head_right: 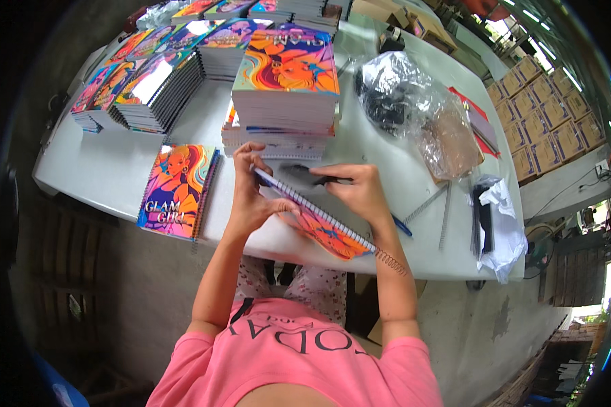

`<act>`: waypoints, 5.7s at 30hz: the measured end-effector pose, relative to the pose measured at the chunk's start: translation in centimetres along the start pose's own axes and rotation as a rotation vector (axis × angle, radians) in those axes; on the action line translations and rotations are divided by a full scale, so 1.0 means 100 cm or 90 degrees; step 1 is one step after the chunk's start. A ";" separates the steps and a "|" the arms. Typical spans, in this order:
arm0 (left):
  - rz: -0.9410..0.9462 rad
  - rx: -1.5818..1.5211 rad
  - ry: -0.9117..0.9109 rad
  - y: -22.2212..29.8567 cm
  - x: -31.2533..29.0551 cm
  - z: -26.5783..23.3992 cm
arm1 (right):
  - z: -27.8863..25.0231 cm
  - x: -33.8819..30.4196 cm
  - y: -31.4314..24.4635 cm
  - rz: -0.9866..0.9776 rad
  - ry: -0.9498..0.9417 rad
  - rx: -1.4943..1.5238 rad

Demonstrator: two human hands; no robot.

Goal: The person uses pliers and a handheld tool to trim and bend the ends of the spiral wire on notebooks before placing them onto stacks on a table.

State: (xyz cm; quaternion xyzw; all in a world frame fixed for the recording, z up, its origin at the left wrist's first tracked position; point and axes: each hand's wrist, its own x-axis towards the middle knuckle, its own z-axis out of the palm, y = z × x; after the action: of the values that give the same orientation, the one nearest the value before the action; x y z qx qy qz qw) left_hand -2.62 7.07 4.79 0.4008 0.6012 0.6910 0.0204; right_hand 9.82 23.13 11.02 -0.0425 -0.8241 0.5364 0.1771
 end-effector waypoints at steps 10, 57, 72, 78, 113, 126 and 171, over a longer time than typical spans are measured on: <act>-0.006 -0.022 -0.044 -0.008 0.003 -0.006 | 0.012 0.020 -0.024 -0.180 -0.103 -0.059; 0.179 0.205 0.167 0.054 -0.031 -0.004 | 0.077 -0.090 -0.085 -0.063 0.187 -0.467; 0.201 0.206 0.189 0.053 -0.039 -0.008 | 0.096 -0.093 -0.062 0.207 0.002 0.409; -0.031 -0.151 0.373 0.073 -0.033 -0.036 | 0.069 -0.119 0.009 0.079 0.134 -0.685; -0.239 0.350 0.363 -0.021 -0.094 -0.202 | 0.226 0.087 0.031 0.263 0.029 0.195; -0.307 0.546 0.248 -0.016 -0.044 -0.227 | 0.226 0.074 0.073 0.220 0.028 0.023; 0.129 0.659 -0.054 0.035 0.098 -0.059 | -0.057 0.124 -0.034 -0.055 0.415 -0.477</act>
State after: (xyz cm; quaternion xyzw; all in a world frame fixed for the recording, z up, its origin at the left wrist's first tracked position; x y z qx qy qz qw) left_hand -11.12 6.28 13.23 0.4422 0.8208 0.2849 -0.2226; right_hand 0.55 29.89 19.23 -0.2345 -0.8631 0.1548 0.4197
